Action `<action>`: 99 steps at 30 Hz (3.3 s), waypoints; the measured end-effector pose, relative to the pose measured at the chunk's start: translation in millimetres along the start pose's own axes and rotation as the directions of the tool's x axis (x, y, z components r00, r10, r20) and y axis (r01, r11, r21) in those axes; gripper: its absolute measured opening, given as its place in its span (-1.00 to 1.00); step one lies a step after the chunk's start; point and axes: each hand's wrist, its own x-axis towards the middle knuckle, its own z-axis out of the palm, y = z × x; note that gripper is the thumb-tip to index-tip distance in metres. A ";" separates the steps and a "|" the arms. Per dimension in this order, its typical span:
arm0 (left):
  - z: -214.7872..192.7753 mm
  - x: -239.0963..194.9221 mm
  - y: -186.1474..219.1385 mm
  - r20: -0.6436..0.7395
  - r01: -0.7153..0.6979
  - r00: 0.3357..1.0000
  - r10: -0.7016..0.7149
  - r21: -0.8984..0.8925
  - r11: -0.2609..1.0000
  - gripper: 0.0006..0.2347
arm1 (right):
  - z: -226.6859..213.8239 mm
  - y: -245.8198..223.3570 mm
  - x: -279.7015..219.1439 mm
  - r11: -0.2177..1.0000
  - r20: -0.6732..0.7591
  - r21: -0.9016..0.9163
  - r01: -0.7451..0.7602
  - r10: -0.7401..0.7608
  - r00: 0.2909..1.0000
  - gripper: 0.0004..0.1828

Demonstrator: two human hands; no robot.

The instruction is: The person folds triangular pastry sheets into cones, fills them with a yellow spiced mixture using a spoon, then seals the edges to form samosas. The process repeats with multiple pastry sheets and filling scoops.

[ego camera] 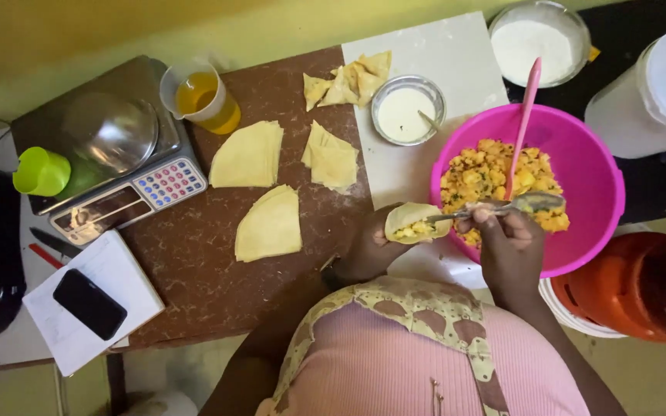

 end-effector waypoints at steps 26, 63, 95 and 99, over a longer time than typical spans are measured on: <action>4.4 22.4 -39.8 0.112 0.396 0.918 -0.381 -0.188 0.899 -0.68 | -49.7 -3.0 38.0 0.783 -0.173 0.538 -0.311 0.463 0.869 -0.91; -2.7 3.5 -29.4 -0.036 0.358 0.874 -0.484 -0.624 0.694 -0.62 | -35.7 35.0 15.9 0.522 0.535 -0.456 0.721 -0.486 0.691 -0.71; -15.2 -19.8 0.2 -0.066 0.332 0.922 -0.382 -0.375 0.866 -0.81 | 29.8 7.7 7.3 0.536 0.546 -0.402 0.742 -0.510 0.664 -0.59; -18.6 -15.6 25.7 0.020 0.389 0.911 -0.411 -0.368 0.844 -0.77 | 23.0 32.1 14.2 0.566 0.536 -0.330 0.756 -0.547 0.643 -0.51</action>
